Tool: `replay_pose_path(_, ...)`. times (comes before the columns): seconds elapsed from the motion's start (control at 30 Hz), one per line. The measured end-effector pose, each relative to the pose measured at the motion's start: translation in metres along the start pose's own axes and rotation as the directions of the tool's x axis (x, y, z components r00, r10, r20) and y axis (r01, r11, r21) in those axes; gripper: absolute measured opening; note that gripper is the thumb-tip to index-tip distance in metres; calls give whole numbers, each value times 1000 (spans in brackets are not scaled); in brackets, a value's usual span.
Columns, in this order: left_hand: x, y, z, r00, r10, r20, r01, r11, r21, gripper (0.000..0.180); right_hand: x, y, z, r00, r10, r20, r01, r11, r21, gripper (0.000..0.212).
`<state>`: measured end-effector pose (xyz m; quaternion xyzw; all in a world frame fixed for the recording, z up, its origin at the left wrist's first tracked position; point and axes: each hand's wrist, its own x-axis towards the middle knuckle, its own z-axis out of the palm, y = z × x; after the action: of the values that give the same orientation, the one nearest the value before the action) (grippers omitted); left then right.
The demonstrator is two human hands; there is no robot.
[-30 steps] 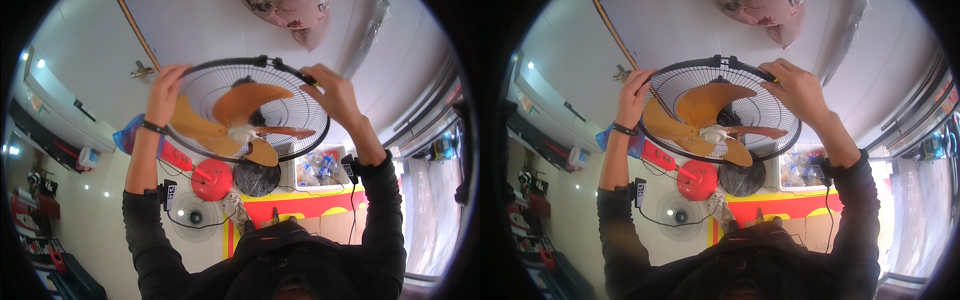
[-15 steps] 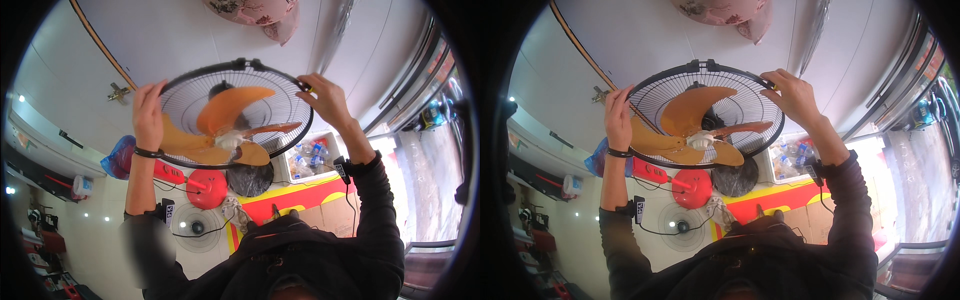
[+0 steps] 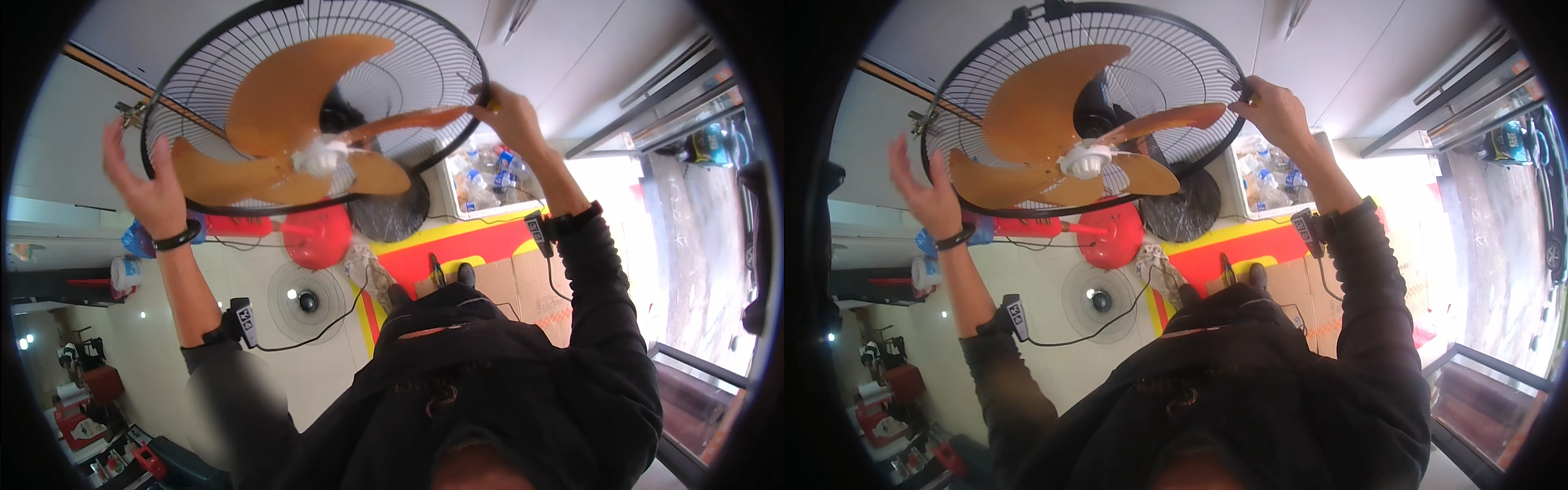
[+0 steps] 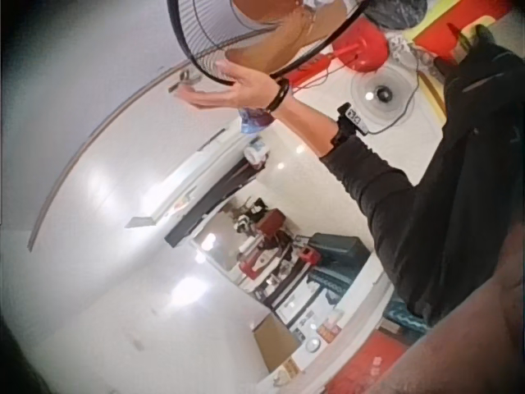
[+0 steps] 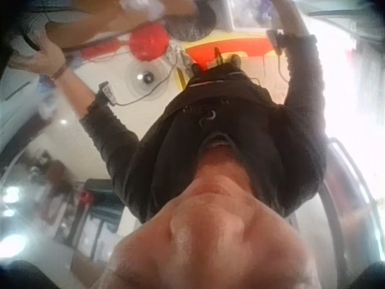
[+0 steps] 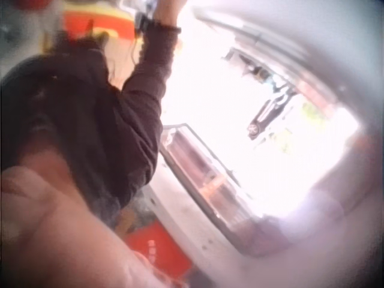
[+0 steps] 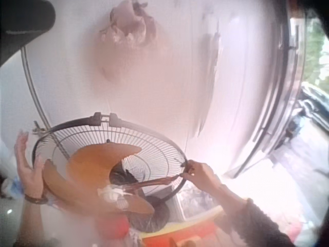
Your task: The person assembles a standing fan by attaching the front grille to the fan body using a screwdriver. They align the grille, insert and tighten a screw, then rotate the fan to check the assembly.
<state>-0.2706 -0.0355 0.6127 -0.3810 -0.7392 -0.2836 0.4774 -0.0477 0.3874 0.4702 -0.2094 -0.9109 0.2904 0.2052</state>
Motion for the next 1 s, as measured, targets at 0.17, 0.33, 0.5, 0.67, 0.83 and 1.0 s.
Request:
replay_pose_path(0.17, -129, 25, -7, 728, -610, -313, 504, 785, -359, 41, -11, 9, 17, 997, 67, 29, -70, 989, 131, 40)
replay_pose_path(0.33, -279, 36, 54, 62, -888, 456, 857, -187, -481, 34, -22, 11, 37, 969, 230, 94, -244, 951, 189, 33)
replay_pose_path(0.5, -326, 9, 119, -85, -777, 624, 704, -490, -514, 43, -26, 6, 54, 947, 310, 89, -320, 936, 143, 28)
replay_pose_path(0.67, -330, -5, 121, -50, -750, 660, 745, -468, -476, 31, -35, 3, 56, 953, 290, 93, -304, 922, 239, 24)
replay_pose_path(0.83, -329, -10, 120, 3, -711, 704, 752, -462, -470, 29, -32, 5, 56, 970, 218, 111, -241, 931, 275, 25)
replay_pose_path(1.0, -333, -9, 130, 63, -722, 689, 765, -409, -498, 26, -31, 2, 60, 985, 136, 109, -160, 953, 256, 23)
